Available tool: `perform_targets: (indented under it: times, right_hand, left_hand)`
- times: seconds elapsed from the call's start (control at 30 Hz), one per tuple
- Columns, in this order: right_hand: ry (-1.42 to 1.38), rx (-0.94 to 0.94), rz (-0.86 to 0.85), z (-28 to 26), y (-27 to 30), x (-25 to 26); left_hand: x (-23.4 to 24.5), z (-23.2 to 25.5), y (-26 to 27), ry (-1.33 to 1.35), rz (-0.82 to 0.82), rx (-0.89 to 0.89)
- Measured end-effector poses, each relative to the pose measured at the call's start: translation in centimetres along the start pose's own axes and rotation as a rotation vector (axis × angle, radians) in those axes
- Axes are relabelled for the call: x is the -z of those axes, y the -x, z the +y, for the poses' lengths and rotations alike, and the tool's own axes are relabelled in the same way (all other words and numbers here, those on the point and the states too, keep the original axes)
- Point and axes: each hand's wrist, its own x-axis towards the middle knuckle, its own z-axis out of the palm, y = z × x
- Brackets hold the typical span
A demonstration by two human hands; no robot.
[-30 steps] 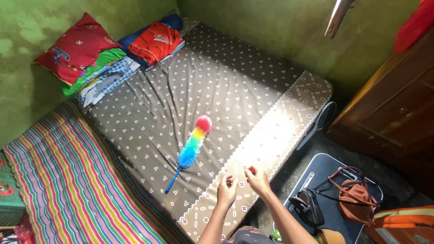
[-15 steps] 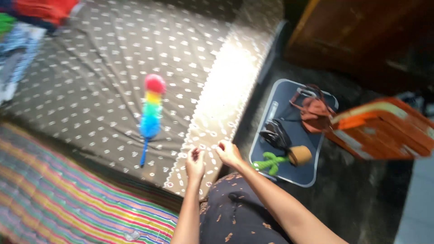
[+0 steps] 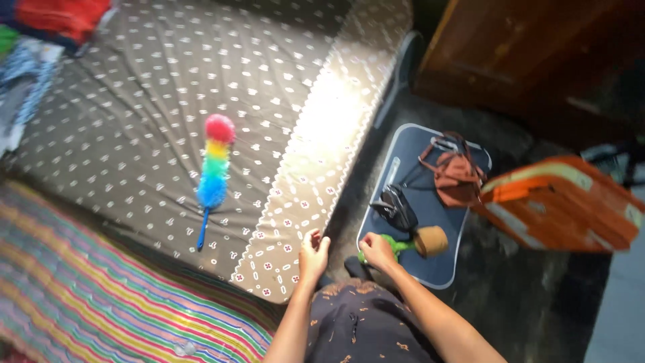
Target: The person dusts a bed with a rainbow duster, then walks to a small table and organizes items in a green basket and a red pouch, moving bottles, tubes, and small boxes around.
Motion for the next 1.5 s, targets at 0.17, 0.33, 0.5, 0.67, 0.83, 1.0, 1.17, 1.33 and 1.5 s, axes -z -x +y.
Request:
perform_targets:
  times: [0.17, 0.33, 0.5, 0.67, 0.83, 1.0, 1.17, 1.33, 1.5]
  right_hand:
    - [0.043, 0.039, -0.070, -2.3, -2.9, 1.6]
    - [0.070, 0.160, -0.171, -8.1, -3.4, 0.7]
    - [0.083, 0.291, -0.300, -13.5, -2.8, -1.3]
    - [0.070, 0.356, -0.521, -19.2, 0.2, -3.5]
    - [0.014, 0.418, -0.748, -21.8, 1.7, -9.4]
    - [0.059, 0.476, -1.012, -25.6, 5.8, -16.8]
    - [0.180, 0.540, -1.153, -27.5, 11.0, -25.6]
    - [0.228, 0.592, -1.295, -28.6, 17.0, -30.8]
    - [0.327, 0.638, -1.399, -31.5, 21.0, -35.1]
  left_hand:
    - [0.7, 0.1, 0.5, -0.003, 0.116, 0.050]
    - [3.8, -2.0, 2.5, 0.066, 0.313, 0.041]
    - [6.1, -2.5, 4.4, 0.173, 0.486, 0.044]
    - [8.0, -4.2, 6.7, 0.297, 0.679, 0.027]
    - [10.3, -7.3, 9.3, 0.432, 0.901, -0.039]
    - [16.7, -9.2, 13.4, 0.389, 1.193, -0.038]
    - [23.1, -11.0, 19.9, 0.362, 1.405, 0.205]
    - [25.9, -12.7, 25.7, 0.528, 1.534, 0.253]
    - [27.4, -15.0, 27.3, 0.627, 1.656, 0.250]
